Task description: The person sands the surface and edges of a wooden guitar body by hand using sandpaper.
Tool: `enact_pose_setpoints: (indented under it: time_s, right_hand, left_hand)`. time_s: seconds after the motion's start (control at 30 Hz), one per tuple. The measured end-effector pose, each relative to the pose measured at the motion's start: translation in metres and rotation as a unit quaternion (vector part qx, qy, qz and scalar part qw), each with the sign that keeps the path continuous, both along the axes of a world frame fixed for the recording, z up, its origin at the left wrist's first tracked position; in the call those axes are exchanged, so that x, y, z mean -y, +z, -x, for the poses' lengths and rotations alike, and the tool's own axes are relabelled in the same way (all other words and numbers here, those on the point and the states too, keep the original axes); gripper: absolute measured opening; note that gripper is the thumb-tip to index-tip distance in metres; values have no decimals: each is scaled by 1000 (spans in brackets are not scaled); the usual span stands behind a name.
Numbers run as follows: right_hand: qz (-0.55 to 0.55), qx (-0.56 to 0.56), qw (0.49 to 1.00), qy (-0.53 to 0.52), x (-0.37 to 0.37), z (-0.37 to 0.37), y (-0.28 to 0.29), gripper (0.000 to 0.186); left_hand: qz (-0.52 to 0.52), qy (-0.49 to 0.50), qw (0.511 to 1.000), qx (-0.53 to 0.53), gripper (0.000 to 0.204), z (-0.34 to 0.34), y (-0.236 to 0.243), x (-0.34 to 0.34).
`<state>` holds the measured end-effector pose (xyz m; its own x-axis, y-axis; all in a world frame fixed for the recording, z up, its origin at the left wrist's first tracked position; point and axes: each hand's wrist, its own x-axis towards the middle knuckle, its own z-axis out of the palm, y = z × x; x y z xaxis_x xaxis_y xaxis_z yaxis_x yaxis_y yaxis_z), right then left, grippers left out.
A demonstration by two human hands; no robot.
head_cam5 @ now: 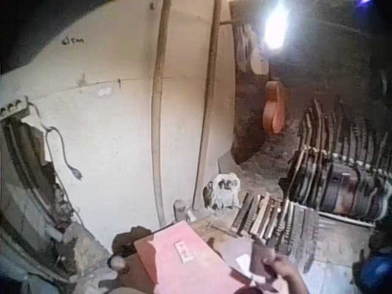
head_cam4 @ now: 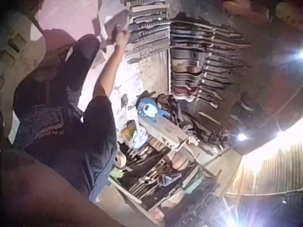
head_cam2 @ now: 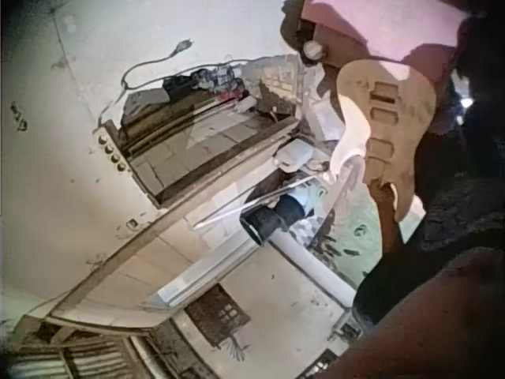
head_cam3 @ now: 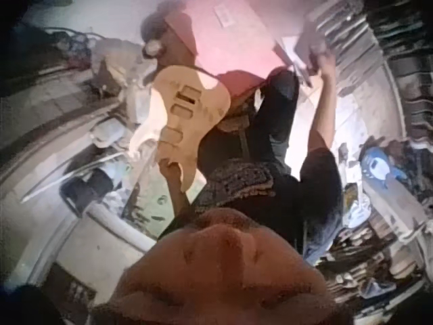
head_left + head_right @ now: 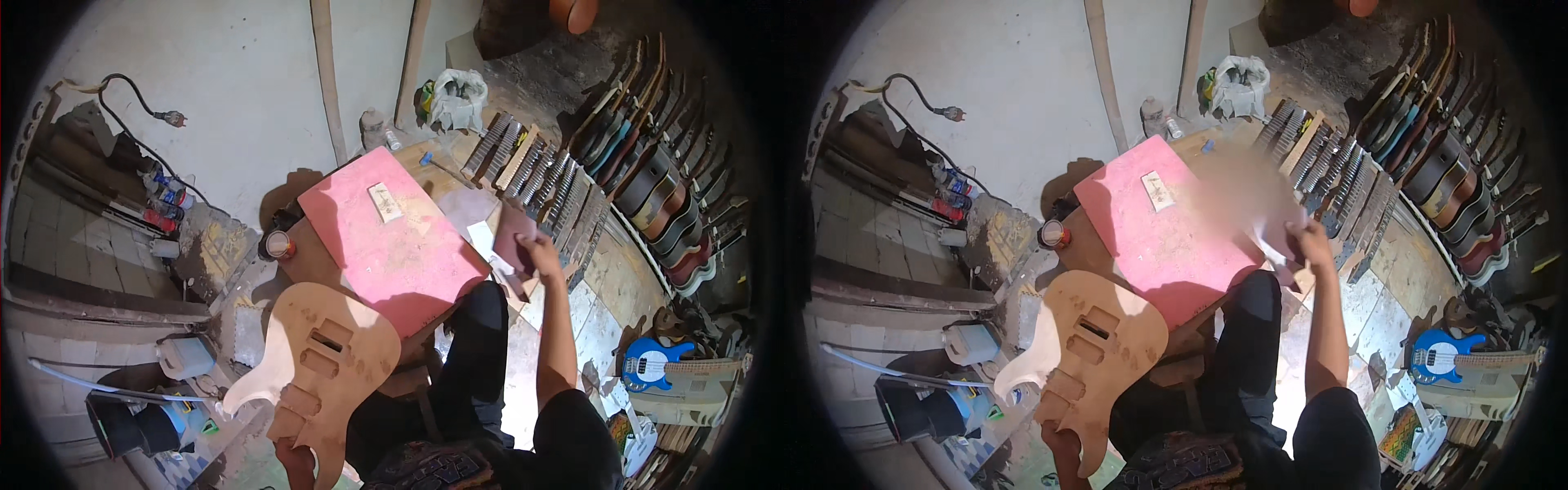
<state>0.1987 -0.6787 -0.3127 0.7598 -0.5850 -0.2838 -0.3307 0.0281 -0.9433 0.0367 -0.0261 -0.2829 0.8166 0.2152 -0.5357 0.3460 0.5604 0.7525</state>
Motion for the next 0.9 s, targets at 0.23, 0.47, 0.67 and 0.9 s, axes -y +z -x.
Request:
enact_pose_setpoints:
  time_s: [0.23, 0.47, 0.67, 0.9]
  right_hand:
    - [17, -155, 984, 84, 49, -14, -39, 37]
    - [-61, -23, 970, 234, -30, -90, -159, 45]
    - [63, -125, 968, 206, -107, -38, -144, 51]
    - [96, -199, 937, 270, -151, 21, -102, 57]
  left_hand:
    - [55, -15, 997, 49, 39, -31, 11, 19]
    - [-5, -6, 998, 57, 17, -46, 24, 31]
    - [-1, 4, 994, 105, 21, -38, 19, 17]
    - [42, 16, 999, 29, 28, -29, -2, -1]
